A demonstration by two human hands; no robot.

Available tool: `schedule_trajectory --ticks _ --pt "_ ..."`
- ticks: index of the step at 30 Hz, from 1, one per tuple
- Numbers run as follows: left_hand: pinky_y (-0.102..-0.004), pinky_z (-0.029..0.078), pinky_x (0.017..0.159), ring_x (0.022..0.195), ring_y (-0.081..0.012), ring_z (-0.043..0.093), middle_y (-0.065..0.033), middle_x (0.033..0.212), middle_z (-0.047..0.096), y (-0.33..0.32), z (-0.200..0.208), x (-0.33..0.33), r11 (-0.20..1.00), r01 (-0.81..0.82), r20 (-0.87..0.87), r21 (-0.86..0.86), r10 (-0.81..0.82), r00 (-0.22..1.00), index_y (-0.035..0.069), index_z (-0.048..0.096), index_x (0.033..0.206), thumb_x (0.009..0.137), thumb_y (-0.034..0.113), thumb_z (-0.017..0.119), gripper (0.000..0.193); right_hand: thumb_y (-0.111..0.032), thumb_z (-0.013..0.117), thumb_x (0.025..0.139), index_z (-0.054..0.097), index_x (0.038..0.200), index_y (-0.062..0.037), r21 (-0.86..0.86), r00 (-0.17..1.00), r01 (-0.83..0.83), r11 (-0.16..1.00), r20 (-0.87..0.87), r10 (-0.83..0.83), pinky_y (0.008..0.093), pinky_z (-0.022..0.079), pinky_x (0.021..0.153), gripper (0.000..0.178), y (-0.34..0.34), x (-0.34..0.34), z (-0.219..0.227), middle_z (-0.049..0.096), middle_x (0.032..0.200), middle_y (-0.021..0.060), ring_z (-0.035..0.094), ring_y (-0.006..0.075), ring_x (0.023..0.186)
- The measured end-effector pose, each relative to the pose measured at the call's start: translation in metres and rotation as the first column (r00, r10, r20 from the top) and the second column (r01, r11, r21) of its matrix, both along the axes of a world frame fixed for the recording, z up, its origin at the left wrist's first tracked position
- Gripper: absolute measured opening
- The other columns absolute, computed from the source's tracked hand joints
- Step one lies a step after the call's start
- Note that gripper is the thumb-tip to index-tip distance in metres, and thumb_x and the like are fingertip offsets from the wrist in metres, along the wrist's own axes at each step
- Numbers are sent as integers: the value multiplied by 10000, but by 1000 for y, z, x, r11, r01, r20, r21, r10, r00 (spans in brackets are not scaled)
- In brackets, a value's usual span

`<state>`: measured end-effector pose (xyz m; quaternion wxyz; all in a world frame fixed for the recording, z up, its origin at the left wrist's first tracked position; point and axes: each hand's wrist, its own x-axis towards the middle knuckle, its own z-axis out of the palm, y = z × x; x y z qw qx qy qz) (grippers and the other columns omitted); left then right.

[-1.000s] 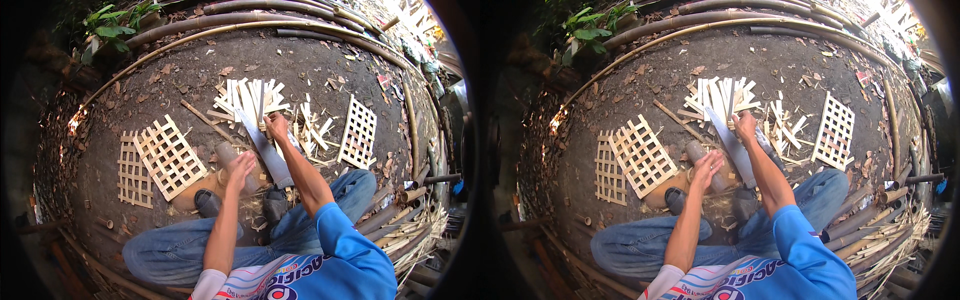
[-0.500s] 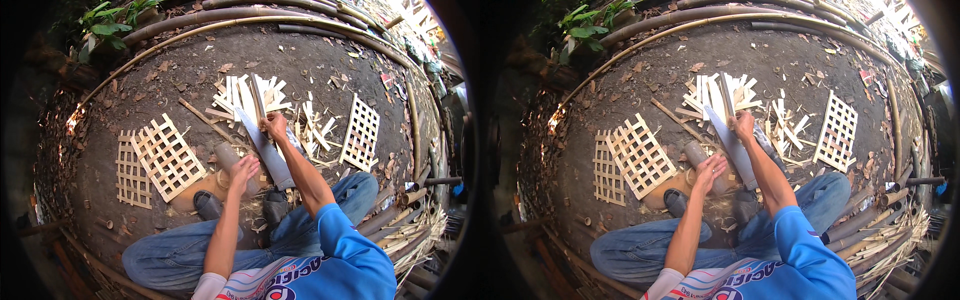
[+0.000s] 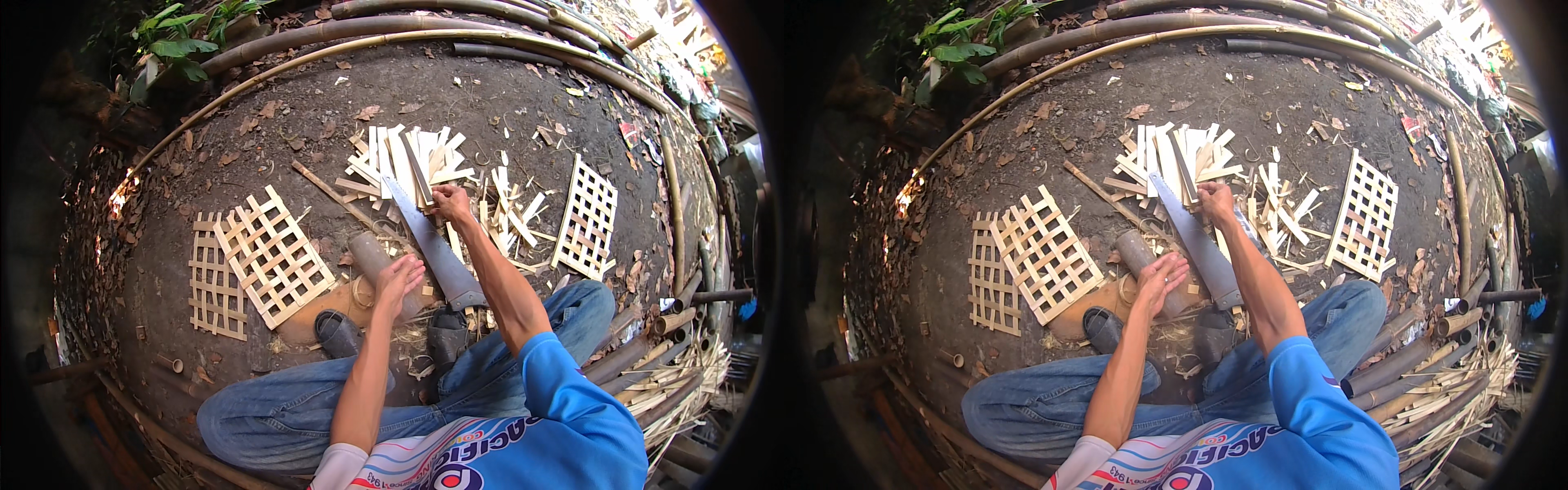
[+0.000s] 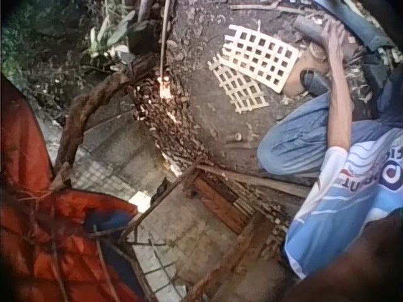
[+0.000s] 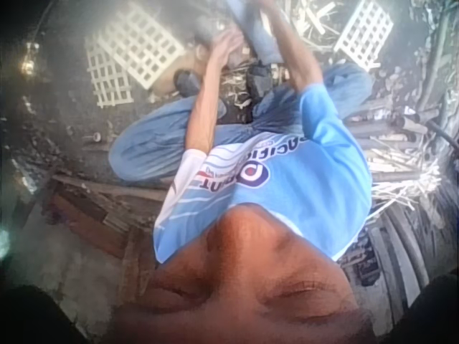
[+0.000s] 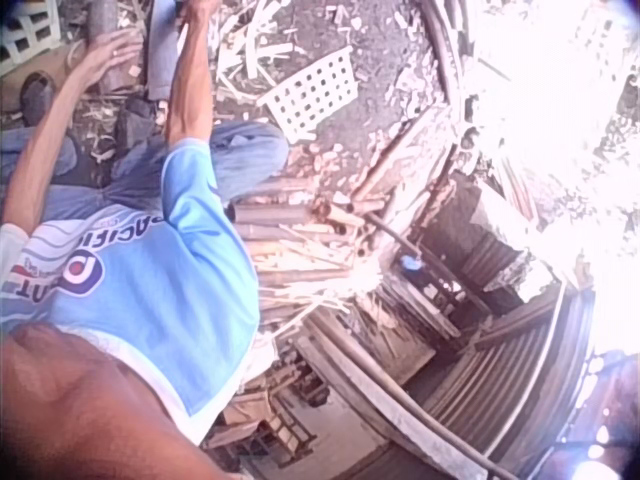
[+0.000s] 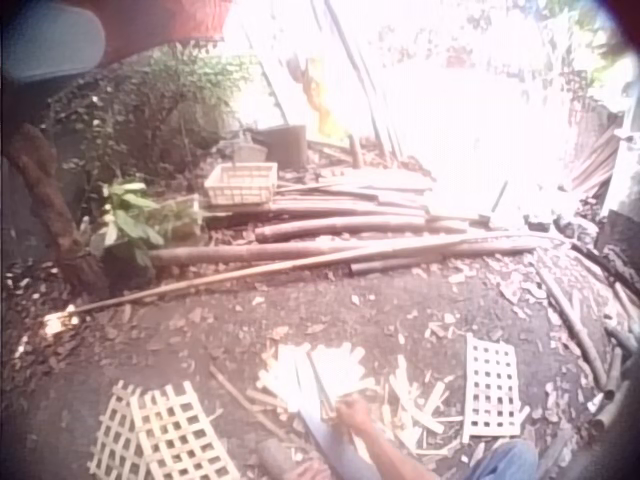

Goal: The person sits on the ground and uses a knife to split and shape thin bamboo strips. They then weave these strips into small square lattice panels, placing finished pieces on the ground nearby.

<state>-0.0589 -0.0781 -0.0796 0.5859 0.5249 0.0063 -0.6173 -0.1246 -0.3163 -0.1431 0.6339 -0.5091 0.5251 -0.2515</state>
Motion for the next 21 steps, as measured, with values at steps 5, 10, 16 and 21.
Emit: schedule_trajectory --ticks 5,10,16,21 --pt "-371 511 1001 1163 -274 616 -219 1278 598 0 0 -1 1000 3 11 9 -3 1000 -43 478 1368 968 294 640 548 -193 744 822 675 1067 19 -290 930 -161 943 -364 47 444 544 724 332 -1 1 10 685 909 235 691 347 785" --pt "-370 532 965 1094 -267 650 -199 1184 646 4 0 2 999 42 23 35 -43 999 -44 509 1341 979 298 620 510 -196 748 796 651 945 21 -484 874 -327 811 -481 66 486 503 801 280 21 9 32 653 914 251 637 418 904" --pt "-364 549 933 1041 -261 671 -180 1099 676 4 2 1 997 73 23 40 -74 997 -43 531 1321 987 310 602 491 -208 743 761 664 868 37 -457 807 -339 822 -591 5 460 523 751 278 27 14 35 685 833 244 673 398 820" --pt "-367 562 913 1018 -266 682 -171 1056 677 4 6 1 994 93 3 50 -93 996 -40 538 1308 981 320 608 491 -184 706 762 695 791 26 -469 787 -346 813 -616 -21 443 535 735 212 23 16 29 696 762 207 685 369 766"
